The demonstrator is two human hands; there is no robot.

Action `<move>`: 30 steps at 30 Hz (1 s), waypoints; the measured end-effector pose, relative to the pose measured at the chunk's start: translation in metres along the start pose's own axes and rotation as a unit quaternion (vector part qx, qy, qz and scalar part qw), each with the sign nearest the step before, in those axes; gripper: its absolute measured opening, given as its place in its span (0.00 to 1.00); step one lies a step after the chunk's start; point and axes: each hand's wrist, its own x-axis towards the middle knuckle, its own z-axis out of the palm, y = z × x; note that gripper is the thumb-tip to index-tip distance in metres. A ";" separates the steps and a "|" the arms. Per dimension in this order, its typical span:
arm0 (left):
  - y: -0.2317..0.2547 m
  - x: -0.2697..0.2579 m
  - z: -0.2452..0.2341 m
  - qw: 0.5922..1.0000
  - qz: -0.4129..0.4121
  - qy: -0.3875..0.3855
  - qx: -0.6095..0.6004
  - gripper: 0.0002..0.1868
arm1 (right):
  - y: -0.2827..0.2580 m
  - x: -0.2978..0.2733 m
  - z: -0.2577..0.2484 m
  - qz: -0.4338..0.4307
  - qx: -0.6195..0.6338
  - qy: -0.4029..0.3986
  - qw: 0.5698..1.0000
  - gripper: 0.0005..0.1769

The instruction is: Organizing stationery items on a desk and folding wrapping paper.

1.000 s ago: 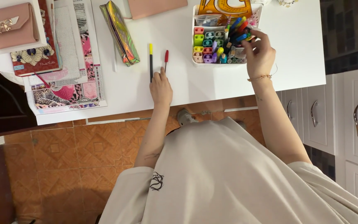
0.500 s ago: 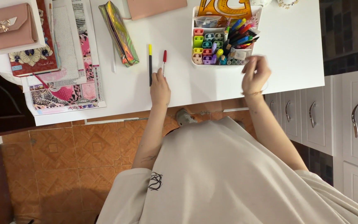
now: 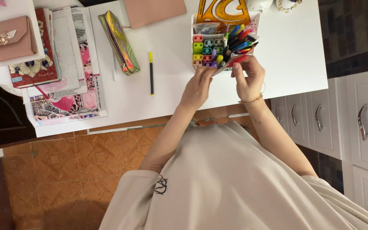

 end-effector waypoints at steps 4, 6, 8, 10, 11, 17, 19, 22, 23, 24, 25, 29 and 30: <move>0.006 0.017 -0.015 0.998 0.027 0.048 0.015 0.22 | 0.002 0.022 -0.018 -0.050 -0.025 0.048 0.997 0.06; -0.012 0.015 -0.013 0.997 0.014 0.076 0.002 0.22 | -0.002 0.038 -0.026 -0.073 -0.078 0.104 0.989 0.07; -0.032 0.003 -0.015 0.997 -0.038 0.063 -0.009 0.20 | -0.006 0.046 -0.035 -0.081 -0.123 0.116 0.982 0.08; -0.051 -0.009 -0.021 0.995 -0.090 0.050 -0.018 0.18 | -0.007 0.052 -0.039 -0.089 -0.165 0.128 0.974 0.09; -0.058 -0.016 -0.027 0.991 -0.113 0.065 0.024 0.14 | -0.007 0.055 -0.038 -0.088 -0.197 0.124 0.969 0.10; -0.092 -0.052 -0.057 0.959 -0.201 0.114 0.164 0.12 | -0.017 0.068 -0.025 -0.152 -0.351 0.066 0.922 0.14; -0.101 -0.063 -0.061 0.947 -0.228 0.111 0.195 0.14 | -0.008 0.071 -0.023 -0.163 -0.375 0.047 0.911 0.15; -0.109 -0.073 -0.062 0.931 -0.285 0.076 0.213 0.18 | 0.008 0.078 -0.024 -0.142 -0.373 0.035 0.916 0.16; -0.110 -0.076 -0.061 0.929 -0.295 0.070 0.214 0.19 | 0.012 0.080 -0.025 -0.143 -0.390 0.026 0.909 0.15; -0.111 -0.078 -0.060 0.925 -0.305 0.064 0.215 0.21 | 0.016 0.082 -0.026 -0.145 -0.406 0.018 0.902 0.15; -0.111 -0.079 -0.060 0.925 -0.306 0.065 0.214 0.21 | 0.015 0.082 -0.025 -0.146 -0.406 0.017 0.902 0.15; -0.112 -0.080 -0.059 0.924 -0.304 0.060 0.226 0.19 | 0.018 0.079 -0.022 -0.161 -0.456 -0.013 0.875 0.07; -0.112 -0.080 -0.060 0.923 -0.308 0.059 0.225 0.19 | 0.021 0.078 -0.020 -0.164 -0.468 -0.021 0.868 0.06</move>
